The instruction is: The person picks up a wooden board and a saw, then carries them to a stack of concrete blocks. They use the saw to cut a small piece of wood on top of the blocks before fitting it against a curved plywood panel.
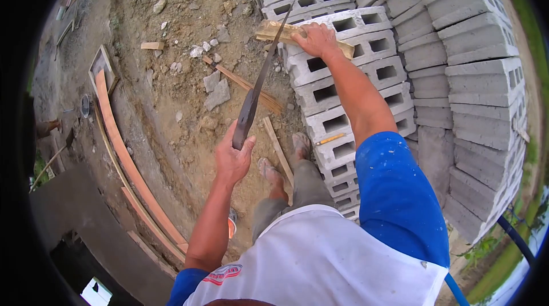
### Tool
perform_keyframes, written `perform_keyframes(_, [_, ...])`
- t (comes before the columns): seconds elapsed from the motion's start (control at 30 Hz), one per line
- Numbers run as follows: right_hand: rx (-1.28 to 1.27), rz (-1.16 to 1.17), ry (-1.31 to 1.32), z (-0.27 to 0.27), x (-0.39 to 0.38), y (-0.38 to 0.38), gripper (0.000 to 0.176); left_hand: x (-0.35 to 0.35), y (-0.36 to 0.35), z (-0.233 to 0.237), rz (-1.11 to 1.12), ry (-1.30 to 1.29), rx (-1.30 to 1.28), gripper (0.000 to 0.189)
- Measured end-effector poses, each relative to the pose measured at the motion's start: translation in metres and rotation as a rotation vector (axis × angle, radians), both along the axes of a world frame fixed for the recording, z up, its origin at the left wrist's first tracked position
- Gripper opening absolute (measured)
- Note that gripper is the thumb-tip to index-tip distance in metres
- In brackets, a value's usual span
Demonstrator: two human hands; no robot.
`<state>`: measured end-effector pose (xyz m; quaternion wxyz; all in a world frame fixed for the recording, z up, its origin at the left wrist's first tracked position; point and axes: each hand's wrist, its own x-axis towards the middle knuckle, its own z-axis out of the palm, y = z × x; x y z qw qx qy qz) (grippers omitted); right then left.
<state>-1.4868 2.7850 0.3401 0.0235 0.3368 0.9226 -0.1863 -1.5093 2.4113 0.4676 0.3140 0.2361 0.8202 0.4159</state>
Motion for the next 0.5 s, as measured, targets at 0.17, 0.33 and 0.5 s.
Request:
perform_keyframes(0.17, [0.025,-0.144,-0.065,0.003,-0.023,-0.009,0.057,-0.008,0.012,0.0,-0.04,0.057,0.001,0.052])
perform_keyframes(0.33, [0.054,-0.219,-0.109,0.008,-0.03,-0.021,0.057,-0.001,0.014,-0.019,-0.042,0.031,0.037,0.055])
perform_keyframes(0.5, [0.057,-0.244,-0.14,0.009,-0.032,-0.022,0.057,0.009,0.02,-0.023,-0.059,0.008,-0.04,0.056])
